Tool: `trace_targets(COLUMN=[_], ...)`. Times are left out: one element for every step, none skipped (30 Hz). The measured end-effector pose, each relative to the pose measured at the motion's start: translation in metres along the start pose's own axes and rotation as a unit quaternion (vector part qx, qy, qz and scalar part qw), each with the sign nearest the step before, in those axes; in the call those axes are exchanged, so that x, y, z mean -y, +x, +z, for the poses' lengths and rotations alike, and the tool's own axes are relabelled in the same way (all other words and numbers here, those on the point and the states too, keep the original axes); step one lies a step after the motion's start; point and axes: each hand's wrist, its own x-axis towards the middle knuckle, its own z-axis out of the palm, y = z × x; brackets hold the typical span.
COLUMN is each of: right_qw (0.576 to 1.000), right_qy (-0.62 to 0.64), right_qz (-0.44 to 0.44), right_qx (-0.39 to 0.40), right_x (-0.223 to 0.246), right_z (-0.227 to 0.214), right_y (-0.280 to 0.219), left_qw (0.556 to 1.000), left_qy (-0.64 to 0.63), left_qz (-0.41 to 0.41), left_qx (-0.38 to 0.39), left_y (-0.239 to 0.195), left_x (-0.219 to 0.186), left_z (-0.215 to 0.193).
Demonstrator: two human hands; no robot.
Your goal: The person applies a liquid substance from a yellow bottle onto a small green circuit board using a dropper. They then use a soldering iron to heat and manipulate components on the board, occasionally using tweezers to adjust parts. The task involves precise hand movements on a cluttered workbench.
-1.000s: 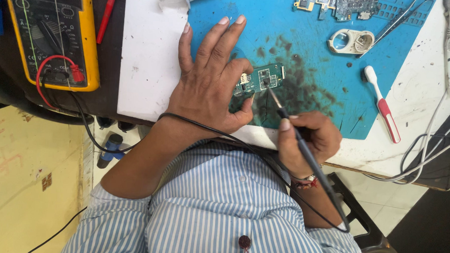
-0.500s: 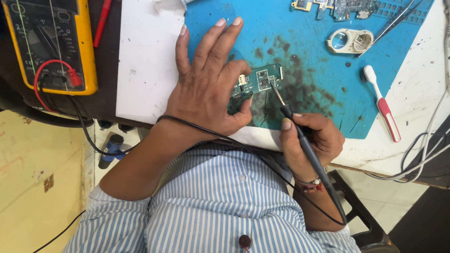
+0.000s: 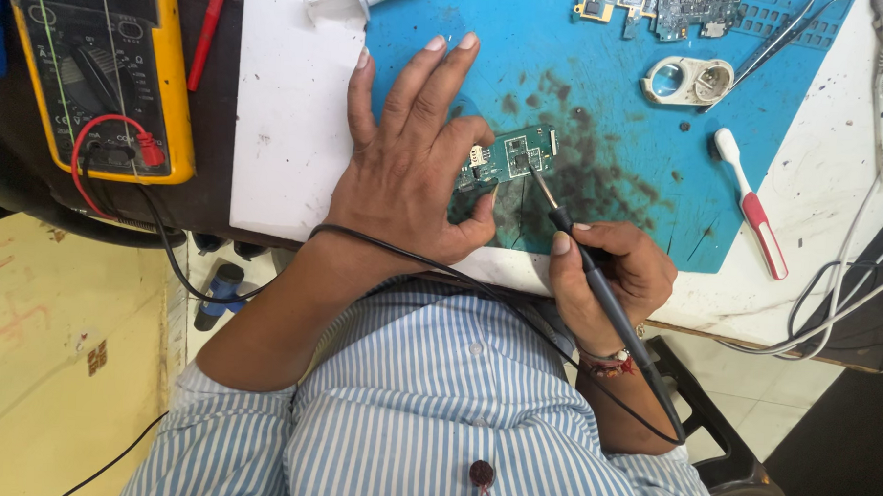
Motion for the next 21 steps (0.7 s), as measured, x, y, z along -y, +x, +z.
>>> trace_targets(right_qw=[1.000,1.000,1.000,1.000,1.000,1.000,1.000,1.000,1.000,1.000,1.000,1.000,1.000,1.000,1.000,1.000,1.000,1.000,1.000,1.000,1.000], right_qy=[-0.004,-0.003,-0.003,-0.002,-0.005,-0.008,-0.011,-0.008,-0.005,-0.003,-0.002,-0.001,-0.001,0.000,0.000,0.001,-0.002,-0.004,-0.007,0.006,0.018], right_qz=[0.004,0.000,-0.004,-0.008,-0.008,-0.007,-0.005,-0.005,-0.004,-0.004,-0.001,0.001,0.004,0.007,0.009,0.011,0.010,0.008,0.007,0.010,0.013], right_qx=[0.001,0.001,0.000,0.000,0.000,0.000,0.000,0.000,0.000,0.000,-0.001,-0.002,-0.003,-0.003,-0.004,-0.005,-0.001,0.003,0.006,0.000,-0.005], right_x=[0.0004,0.0006,0.0006,0.0006,0.0007,0.0009,0.0011,0.0011,0.0012,0.0015,0.0018,0.0023,0.0030,0.0035,0.0038,0.0042,0.0040,0.0037,0.0033,0.0026,0.0011], right_z=[-0.0002,0.0001,0.0001,0.0001,0.0003,0.0006,0.0007,0.0010,0.0010,0.0009,0.0013,0.0018,0.0018,0.0016,0.0016,0.0014,0.0012,0.0006,-0.0004,-0.0011,-0.0012], right_y=[0.0001,0.0003,0.0005,0.0008,0.0010,0.0011,0.0012,0.0014,0.0015,0.0016,0.0019,0.0019,0.0017,0.0018,0.0022,0.0025,0.0032,0.0038,0.0034,0.0021,0.0010], left_qw=[1.000,1.000,1.000,1.000,1.000,1.000,1.000,1.000,1.000,1.000,1.000,1.000,1.000,1.000,1.000,1.000,1.000,1.000,1.000,1.000,1.000], left_qy=[0.001,0.000,-0.001,-0.003,-0.001,0.001,0.003,0.002,0.001,-0.001,-0.001,-0.002,-0.003,-0.001,0.001,0.003,0.004,0.005,0.005,0.005,0.006], left_qz=[0.001,-0.001,-0.001,-0.002,-0.002,-0.002,-0.002,-0.002,-0.002,-0.002,-0.002,-0.002,-0.001,0.001,0.004,0.007,0.009,0.010,0.013,0.014,0.016], left_qx=[-0.001,-0.001,0.000,0.000,0.000,0.001,0.001,0.001,0.002,0.002,0.000,-0.002,-0.003,-0.004,-0.006,-0.007,-0.009,-0.011,-0.013,-0.014,-0.015], left_y=[-0.0001,-0.0005,-0.0007,-0.0006,-0.0007,-0.0006,-0.0008,-0.0009,-0.0009,-0.0008,-0.0007,-0.0006,-0.0008,-0.0011,-0.0011,-0.0012,-0.0010,-0.0009,-0.0008,-0.0009,-0.0005], left_x=[0.0001,0.0002,0.0000,-0.0002,-0.0004,-0.0005,-0.0008,-0.0007,-0.0006,-0.0006,-0.0005,-0.0005,-0.0006,-0.0005,0.0000,0.0003,0.0005,0.0004,0.0002,-0.0001,-0.0002], left_z=[0.0003,0.0001,0.0000,0.0000,-0.0002,-0.0005,-0.0007,-0.0009,-0.0010,-0.0009,-0.0009,-0.0007,-0.0004,-0.0002,-0.0002,-0.0004,-0.0004,-0.0004,-0.0003,-0.0003,-0.0004])
